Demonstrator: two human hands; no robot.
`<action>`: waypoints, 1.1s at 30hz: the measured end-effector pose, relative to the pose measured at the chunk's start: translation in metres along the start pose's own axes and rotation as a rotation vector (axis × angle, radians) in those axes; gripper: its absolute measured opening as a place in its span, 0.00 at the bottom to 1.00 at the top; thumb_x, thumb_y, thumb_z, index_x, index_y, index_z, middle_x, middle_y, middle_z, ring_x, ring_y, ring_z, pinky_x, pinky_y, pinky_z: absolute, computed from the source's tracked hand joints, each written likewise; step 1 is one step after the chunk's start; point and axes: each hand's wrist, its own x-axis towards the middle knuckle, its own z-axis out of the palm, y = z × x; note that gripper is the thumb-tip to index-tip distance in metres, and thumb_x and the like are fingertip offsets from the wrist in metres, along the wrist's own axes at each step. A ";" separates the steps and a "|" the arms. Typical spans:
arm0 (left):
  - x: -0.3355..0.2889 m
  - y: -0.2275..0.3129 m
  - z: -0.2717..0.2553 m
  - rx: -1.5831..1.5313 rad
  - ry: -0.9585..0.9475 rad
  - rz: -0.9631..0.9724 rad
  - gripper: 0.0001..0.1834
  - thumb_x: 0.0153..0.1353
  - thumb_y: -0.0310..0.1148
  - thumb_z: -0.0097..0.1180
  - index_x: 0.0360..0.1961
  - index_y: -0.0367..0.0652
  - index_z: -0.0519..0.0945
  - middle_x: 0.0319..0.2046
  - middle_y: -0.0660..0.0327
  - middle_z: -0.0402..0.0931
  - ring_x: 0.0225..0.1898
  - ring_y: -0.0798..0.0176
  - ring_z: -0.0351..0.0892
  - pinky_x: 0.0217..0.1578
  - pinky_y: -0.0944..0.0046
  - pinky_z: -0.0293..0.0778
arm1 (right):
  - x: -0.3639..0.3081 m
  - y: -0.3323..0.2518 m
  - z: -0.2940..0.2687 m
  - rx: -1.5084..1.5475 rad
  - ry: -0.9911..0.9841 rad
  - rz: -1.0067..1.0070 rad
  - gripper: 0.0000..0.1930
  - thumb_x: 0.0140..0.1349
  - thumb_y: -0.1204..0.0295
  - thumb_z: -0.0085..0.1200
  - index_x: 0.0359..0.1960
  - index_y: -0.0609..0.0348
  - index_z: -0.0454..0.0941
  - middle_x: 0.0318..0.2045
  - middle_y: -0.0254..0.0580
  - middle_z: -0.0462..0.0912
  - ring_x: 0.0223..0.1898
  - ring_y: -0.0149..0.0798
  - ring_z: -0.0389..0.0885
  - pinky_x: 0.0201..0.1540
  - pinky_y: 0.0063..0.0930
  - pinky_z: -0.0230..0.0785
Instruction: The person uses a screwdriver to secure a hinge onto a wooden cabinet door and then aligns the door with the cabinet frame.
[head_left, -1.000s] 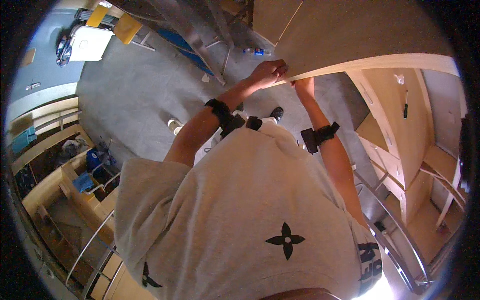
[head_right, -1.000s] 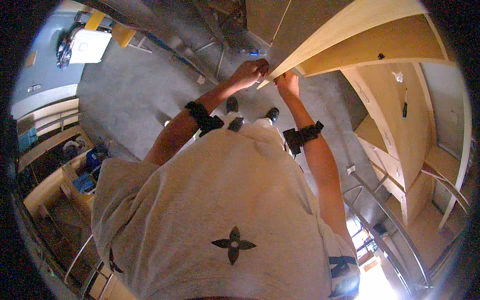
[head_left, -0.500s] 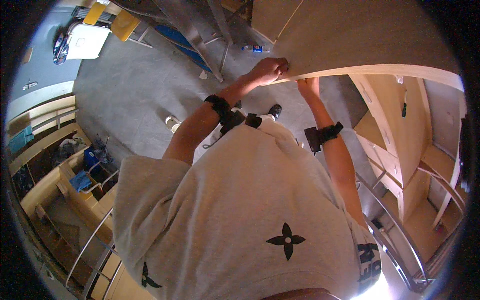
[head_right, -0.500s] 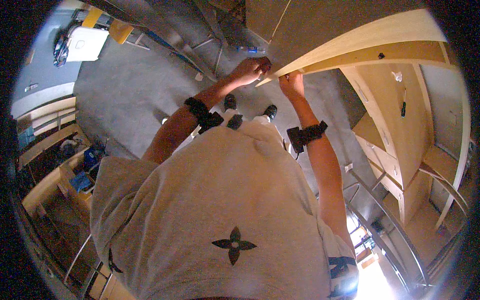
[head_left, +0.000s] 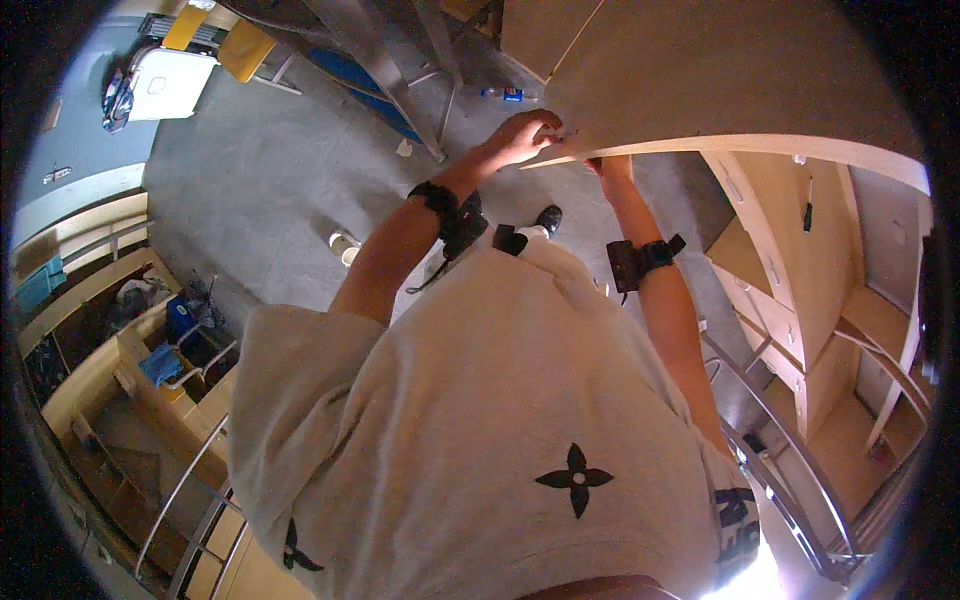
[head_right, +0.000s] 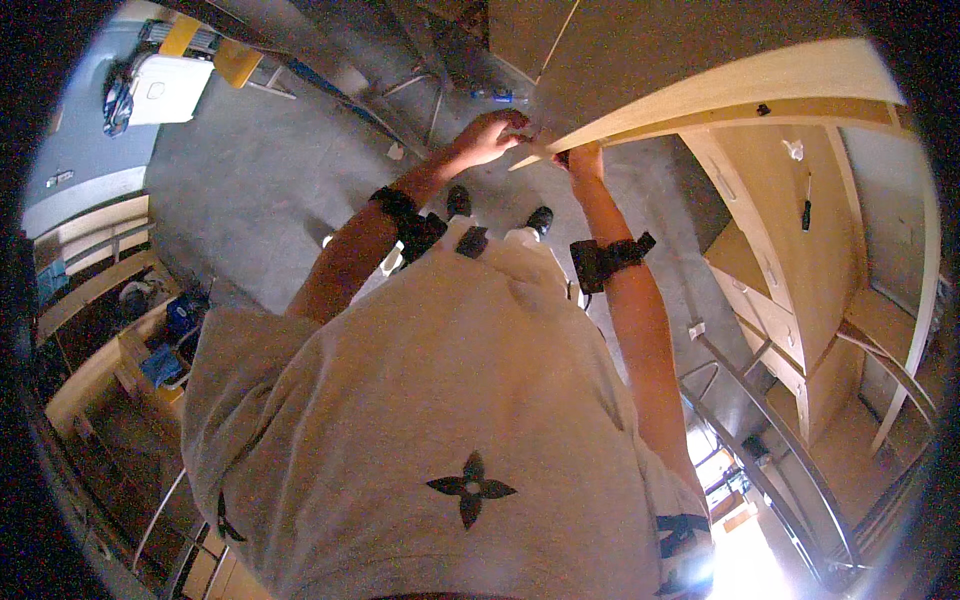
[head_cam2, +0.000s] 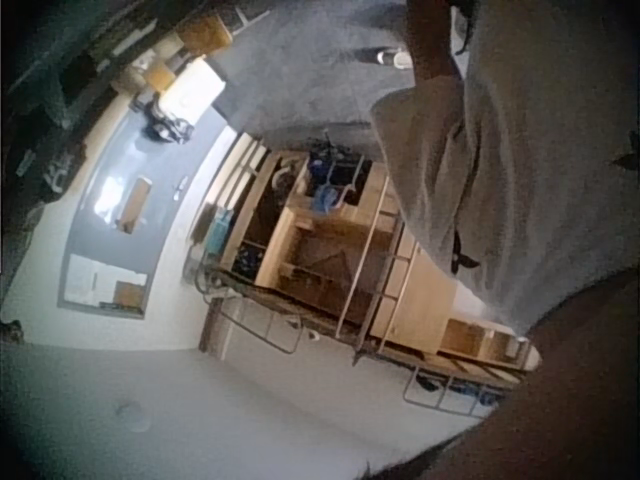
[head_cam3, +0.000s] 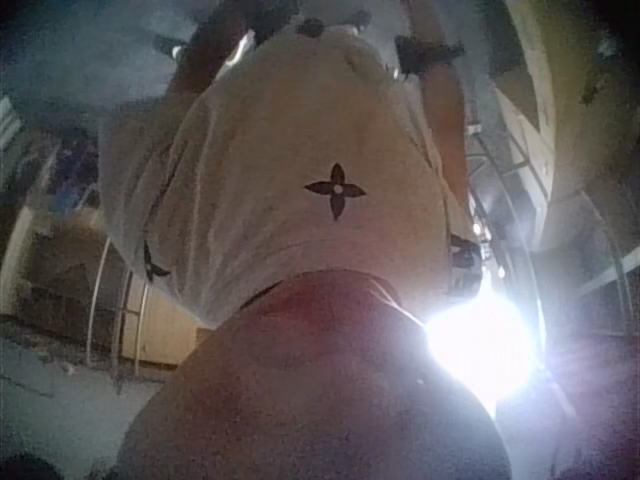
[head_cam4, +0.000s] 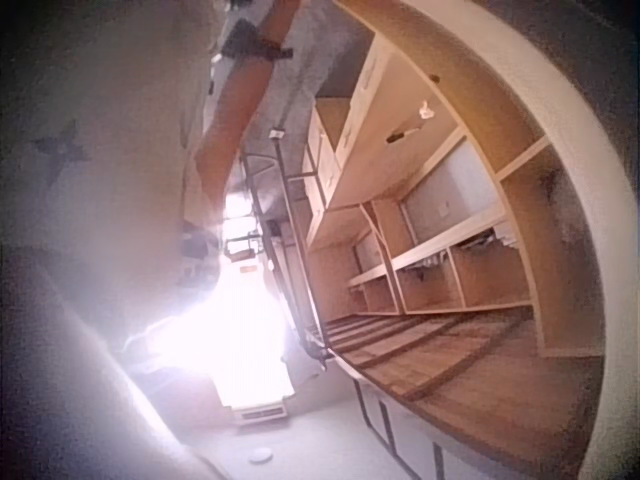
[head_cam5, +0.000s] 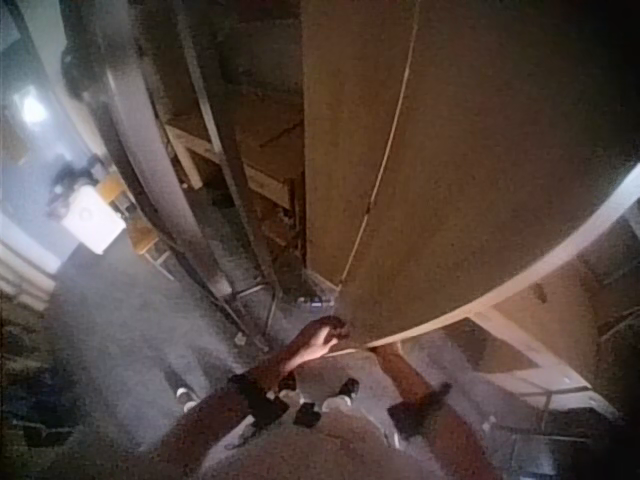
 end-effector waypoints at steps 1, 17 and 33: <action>-0.004 -0.006 0.005 -0.113 -0.013 -0.058 0.11 0.53 0.28 0.59 0.39 0.41 0.76 0.34 0.55 0.79 0.35 0.56 0.80 0.36 0.62 0.76 | 0.003 0.004 0.000 -0.153 0.024 -0.014 0.14 0.60 0.60 0.48 0.36 0.57 0.75 0.26 0.36 0.79 0.24 0.31 0.77 0.24 0.25 0.70; -0.021 -0.017 0.025 -0.192 0.119 -0.323 0.08 0.51 0.21 0.56 0.35 0.38 0.75 0.28 0.57 0.80 0.30 0.62 0.81 0.33 0.65 0.77 | 0.017 0.019 0.013 -0.771 -0.051 -0.337 0.17 0.54 0.54 0.53 0.38 0.51 0.78 0.27 0.37 0.81 0.27 0.35 0.80 0.33 0.31 0.72; -0.023 -0.013 0.012 -0.170 0.311 -0.441 0.09 0.50 0.27 0.60 0.34 0.38 0.78 0.27 0.55 0.80 0.29 0.61 0.81 0.32 0.65 0.76 | 0.037 0.032 0.036 -0.736 0.004 -0.287 0.11 0.51 0.68 0.56 0.33 0.62 0.79 0.24 0.41 0.83 0.26 0.33 0.83 0.29 0.27 0.74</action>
